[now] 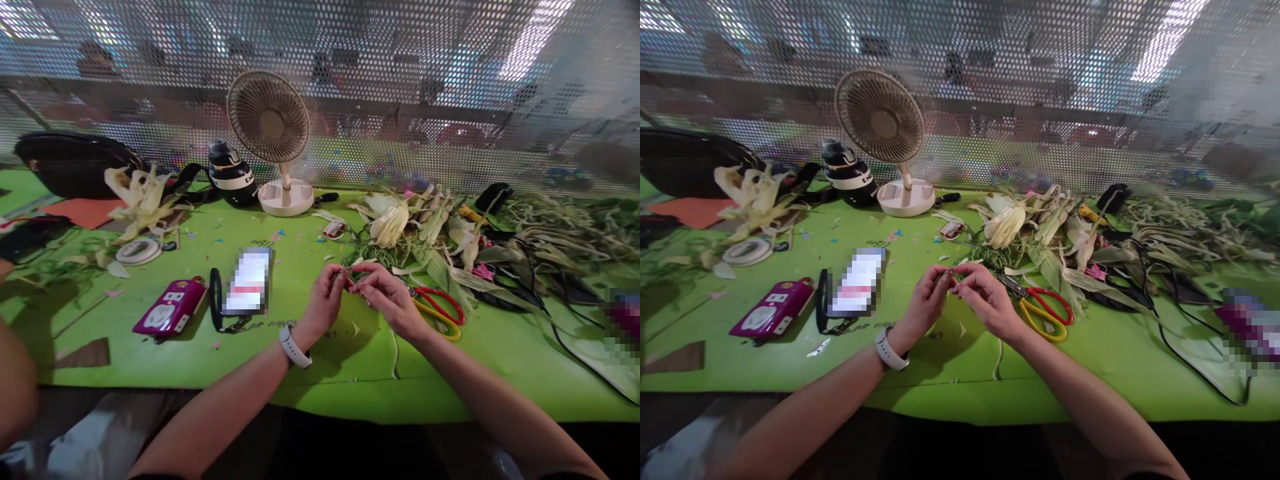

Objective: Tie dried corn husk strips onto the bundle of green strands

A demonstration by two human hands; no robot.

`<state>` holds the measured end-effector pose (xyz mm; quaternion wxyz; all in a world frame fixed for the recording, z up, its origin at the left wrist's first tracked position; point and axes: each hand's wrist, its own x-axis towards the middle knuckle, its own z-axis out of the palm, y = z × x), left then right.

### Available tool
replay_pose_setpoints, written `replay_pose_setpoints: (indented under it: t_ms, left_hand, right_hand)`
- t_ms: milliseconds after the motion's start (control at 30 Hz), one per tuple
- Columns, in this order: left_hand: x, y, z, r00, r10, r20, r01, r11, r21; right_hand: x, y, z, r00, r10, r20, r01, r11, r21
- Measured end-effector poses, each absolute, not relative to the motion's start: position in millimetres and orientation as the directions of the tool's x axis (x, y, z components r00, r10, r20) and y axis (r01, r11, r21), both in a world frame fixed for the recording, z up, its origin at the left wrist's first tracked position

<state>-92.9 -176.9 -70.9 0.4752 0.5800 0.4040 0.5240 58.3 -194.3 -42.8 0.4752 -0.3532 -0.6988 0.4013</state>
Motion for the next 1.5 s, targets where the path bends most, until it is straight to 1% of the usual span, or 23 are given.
replay_pose_setpoints:
  t_ms: [33,100,200,267,367,433,533,633,833,933,1000,1067,1133,1333,1500]
  left_hand:
    - [-93,-177,-71,0.13,0.965,0.228,-0.033,-0.225,0.974]
    - [-92,-178,-69,0.135,0.965,0.224,-0.037,-0.221,0.975]
    - [-92,-181,-64,0.108,0.972,0.207,-0.024,-0.205,0.978]
    - [-92,-183,-60,0.1,0.974,0.204,-0.014,-0.204,0.979]
    - [-91,-185,-58,0.072,0.98,0.187,-0.01,-0.186,0.982]
    - [-90,-185,-59,0.049,0.985,0.162,-0.035,-0.161,0.986]
    - [-89,-184,-64,0.049,0.987,0.153,-0.098,-0.147,0.984]
    - [-88,-182,-70,0.036,0.986,0.164,-0.111,-0.159,0.981]
    - [-90,-182,-72,0.022,0.988,0.153,-0.058,-0.152,0.987]
    - [-90,-181,-71,0.024,0.985,0.173,-0.037,-0.172,0.984]
    - [-90,-181,-71,0.027,0.978,0.209,-0.034,-0.208,0.978]
    - [-90,-180,-72,0.029,0.966,0.255,-0.028,-0.255,0.967]
    - [-90,-180,-73,0.026,0.952,0.304,-0.003,-0.304,0.953]
    - [-91,-180,-76,0.036,0.926,0.375,0.087,-0.377,0.922]
    - [-92,-180,-70,0.013,0.907,0.42,0.122,-0.419,0.9]
  right_hand:
    - [58,-194,-44,-0.26,0.898,0.354,0.076,0.385,-0.92]
    - [58,-192,-46,-0.154,0.94,0.304,0.063,0.316,-0.947]
    - [59,-191,-49,-0.036,0.967,0.251,0.136,0.254,-0.958]
    - [59,-191,-50,-0.041,0.968,0.246,0.216,0.249,-0.944]
    - [56,-191,-52,-0.12,0.968,0.22,0.332,0.248,-0.91]
    - [53,-190,-55,-0.152,0.972,0.18,0.35,0.224,-0.91]
    - [50,-185,-60,-0.157,0.978,0.139,0.235,0.174,-0.956]
    - [48,-182,-64,-0.166,0.978,0.124,0.102,0.142,-0.985]
    - [50,-182,-60,-0.162,0.981,0.106,0.033,0.113,-0.993]
    - [50,-183,-55,-0.188,0.982,0.022,-0.076,0.008,-0.997]
    - [50,-183,-52,-0.222,0.973,-0.062,-0.167,-0.1,-0.981]
    - [49,-183,-50,-0.249,0.961,-0.118,-0.226,-0.176,-0.958]
    - [47,-182,-50,-0.263,0.955,-0.136,-0.23,-0.199,-0.953]
    - [47,-177,-50,-0.218,0.969,-0.112,-0.102,-0.137,-0.985]
    - [53,-178,-50,-0.285,0.948,-0.143,-0.034,-0.159,-0.987]
